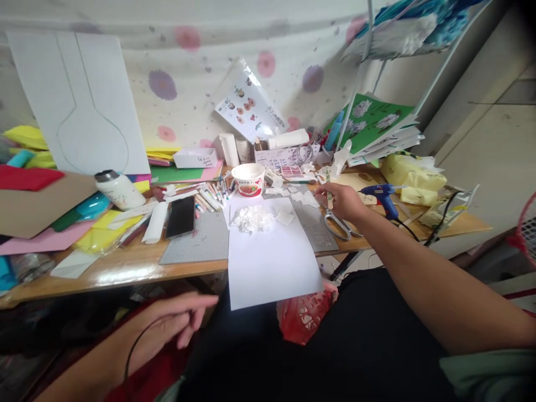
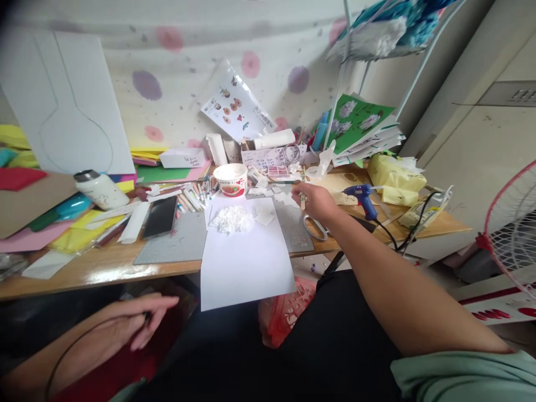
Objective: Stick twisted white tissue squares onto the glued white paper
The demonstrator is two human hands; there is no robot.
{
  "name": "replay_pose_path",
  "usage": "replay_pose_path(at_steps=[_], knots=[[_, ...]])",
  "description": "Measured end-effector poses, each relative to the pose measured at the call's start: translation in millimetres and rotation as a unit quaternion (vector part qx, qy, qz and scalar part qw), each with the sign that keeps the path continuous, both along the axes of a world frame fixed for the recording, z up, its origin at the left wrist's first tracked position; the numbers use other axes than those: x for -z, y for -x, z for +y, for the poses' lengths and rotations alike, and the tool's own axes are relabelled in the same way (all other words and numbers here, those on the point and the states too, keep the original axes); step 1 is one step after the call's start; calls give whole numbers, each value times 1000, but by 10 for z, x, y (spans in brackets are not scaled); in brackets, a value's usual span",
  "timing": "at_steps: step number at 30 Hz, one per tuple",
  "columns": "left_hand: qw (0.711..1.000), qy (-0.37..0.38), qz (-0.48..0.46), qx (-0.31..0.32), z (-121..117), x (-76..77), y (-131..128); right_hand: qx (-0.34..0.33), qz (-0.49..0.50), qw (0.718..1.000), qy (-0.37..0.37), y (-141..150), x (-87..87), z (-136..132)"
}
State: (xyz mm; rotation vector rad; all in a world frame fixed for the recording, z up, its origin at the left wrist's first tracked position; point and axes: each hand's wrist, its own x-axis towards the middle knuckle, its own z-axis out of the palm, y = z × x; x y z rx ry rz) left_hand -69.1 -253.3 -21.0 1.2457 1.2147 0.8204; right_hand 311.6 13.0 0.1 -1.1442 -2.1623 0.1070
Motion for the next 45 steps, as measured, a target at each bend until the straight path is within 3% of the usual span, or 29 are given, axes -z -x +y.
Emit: replay_pose_path(at_steps=[6,11,13,16,20,27,37,45], knots=[[994,-70,77,-19,260,-248,-159,-6,13,1000,11,61,-15,50],[999,-36,-27,4,304,-346,-266,-6,13,1000,14,134,-8,109],[999,15,-52,8,312,-326,-295,-3,9,1000,17,147,5,137],[996,59,-56,-48,336,-214,-309,-3,5,1000,24,148,21,164],[988,41,-38,-143,372,-35,-324,-1,4,1000,30,137,23,169],[978,43,-72,-189,424,29,-412,-2,-1,1000,26,142,35,161],[978,53,-127,-156,506,-135,-479,-13,7,999,34,47,45,159],[972,64,-188,-125,568,-439,-657,-7,18,999,38,-20,55,166]])
